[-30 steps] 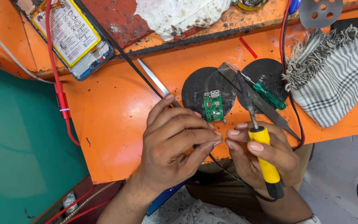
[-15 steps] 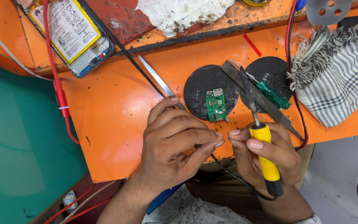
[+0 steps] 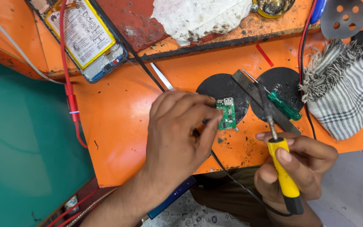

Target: The person uses a soldering iron to apply solder to components on a small circuit board, moving the board and wires by hand to position them for repair.

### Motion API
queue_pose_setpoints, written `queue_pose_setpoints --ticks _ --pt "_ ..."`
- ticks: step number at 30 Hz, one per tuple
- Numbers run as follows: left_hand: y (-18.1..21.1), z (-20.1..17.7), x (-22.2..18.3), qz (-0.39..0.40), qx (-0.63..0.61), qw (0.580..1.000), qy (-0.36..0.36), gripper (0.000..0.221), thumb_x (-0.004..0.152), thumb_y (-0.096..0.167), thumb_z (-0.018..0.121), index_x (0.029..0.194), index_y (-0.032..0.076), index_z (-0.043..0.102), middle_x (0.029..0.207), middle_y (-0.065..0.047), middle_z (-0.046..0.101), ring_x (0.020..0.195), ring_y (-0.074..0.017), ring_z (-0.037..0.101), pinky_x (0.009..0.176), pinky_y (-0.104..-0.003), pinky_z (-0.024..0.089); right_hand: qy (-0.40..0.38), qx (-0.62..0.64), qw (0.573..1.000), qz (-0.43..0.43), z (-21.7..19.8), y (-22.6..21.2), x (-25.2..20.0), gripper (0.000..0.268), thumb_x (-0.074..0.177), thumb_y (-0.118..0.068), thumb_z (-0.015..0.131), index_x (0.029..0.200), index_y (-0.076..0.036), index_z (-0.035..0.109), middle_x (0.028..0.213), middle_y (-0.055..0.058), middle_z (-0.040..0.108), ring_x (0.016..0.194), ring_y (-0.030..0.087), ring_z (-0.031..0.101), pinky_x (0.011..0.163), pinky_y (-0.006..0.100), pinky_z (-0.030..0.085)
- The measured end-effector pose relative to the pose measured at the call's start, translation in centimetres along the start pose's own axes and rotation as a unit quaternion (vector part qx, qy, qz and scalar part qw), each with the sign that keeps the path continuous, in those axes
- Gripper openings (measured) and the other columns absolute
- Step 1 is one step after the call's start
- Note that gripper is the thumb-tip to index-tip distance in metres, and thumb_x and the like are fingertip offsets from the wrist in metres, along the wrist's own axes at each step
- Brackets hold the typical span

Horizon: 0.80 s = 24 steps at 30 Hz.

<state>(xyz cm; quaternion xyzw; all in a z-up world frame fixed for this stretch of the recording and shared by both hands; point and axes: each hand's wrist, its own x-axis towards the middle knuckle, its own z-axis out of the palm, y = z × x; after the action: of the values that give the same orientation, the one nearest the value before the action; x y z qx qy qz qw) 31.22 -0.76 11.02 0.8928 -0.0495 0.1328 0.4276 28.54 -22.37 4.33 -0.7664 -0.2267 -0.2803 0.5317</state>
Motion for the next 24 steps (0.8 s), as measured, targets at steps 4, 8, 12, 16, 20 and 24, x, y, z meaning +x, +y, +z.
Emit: queue_pose_setpoints --ticks 4,8,12,16,20,24 --pt "-0.7 0.2 0.5 0.018 0.018 1.0 -0.003 0.005 0.09 0.012 0.078 0.091 0.011 0.073 0.108 -0.001 0.074 0.11 -0.0238 0.065 0.103 -0.041 0.045 0.009 -0.112 0.994 0.003 -0.4 0.0 -0.2 0.042 0.11 -0.04 0.068 0.129 -0.005 0.058 0.11 0.015 0.056 0.091 0.023 0.073 0.08 0.031 0.069" --pt "-1.1 0.9 0.1 0.018 0.029 0.999 0.009 0.005 0.091 0.011 0.078 0.091 0.013 0.073 0.109 0.001 0.074 0.111 -0.0224 0.064 0.107 -0.043 0.043 -0.017 -0.098 0.995 0.031 -1.1 -0.3 -0.6 0.043 0.114 -0.037 0.071 0.131 -0.002 0.052 0.111 0.012 0.058 0.096 0.023 0.076 0.086 0.031 0.071" --pt "-1.3 1.1 0.1 0.017 0.032 0.999 0.019 0.007 0.09 0.011 0.08 0.091 0.014 0.073 0.109 0.002 0.073 0.112 -0.0215 0.064 0.108 -0.042 0.043 -0.04 -0.128 0.991 0.019 -1.3 0.2 -0.1 0.043 0.113 -0.037 0.063 0.126 0.001 0.05 0.113 0.016 0.053 0.093 0.025 0.074 0.084 0.032 0.068" --pt "-1.3 1.3 0.2 0.013 0.033 0.999 0.024 0.008 0.09 0.01 0.08 0.09 0.013 0.073 0.109 0.002 0.072 0.11 -0.0205 0.064 0.108 -0.041 0.043 -0.037 -0.116 0.992 0.016 -1.0 0.4 -0.5 0.041 0.114 -0.037 0.061 0.125 0.001 0.049 0.114 0.016 0.053 0.094 0.025 0.074 0.085 0.035 0.067" --pt "-1.3 1.2 0.2 0.011 0.037 0.999 0.023 0.009 0.089 0.01 0.08 0.09 0.013 0.072 0.108 0.002 0.072 0.11 -0.0202 0.065 0.107 -0.041 0.043 -0.007 -0.062 0.998 0.033 -0.9 0.6 -0.7 0.037 0.114 -0.034 0.062 0.123 -0.001 0.048 0.111 0.014 0.054 0.092 0.022 0.075 0.083 0.036 0.067" --pt "-1.2 1.4 0.1 0.008 0.037 0.999 0.025 0.008 0.09 0.01 0.08 0.09 0.013 0.072 0.108 0.002 0.072 0.11 -0.0201 0.065 0.109 -0.042 0.042 -0.014 -0.051 0.997 0.058 -1.0 0.0 -0.9 0.034 0.113 -0.029 0.064 0.121 -0.002 0.045 0.113 0.014 0.054 0.092 0.021 0.075 0.084 0.036 0.067"
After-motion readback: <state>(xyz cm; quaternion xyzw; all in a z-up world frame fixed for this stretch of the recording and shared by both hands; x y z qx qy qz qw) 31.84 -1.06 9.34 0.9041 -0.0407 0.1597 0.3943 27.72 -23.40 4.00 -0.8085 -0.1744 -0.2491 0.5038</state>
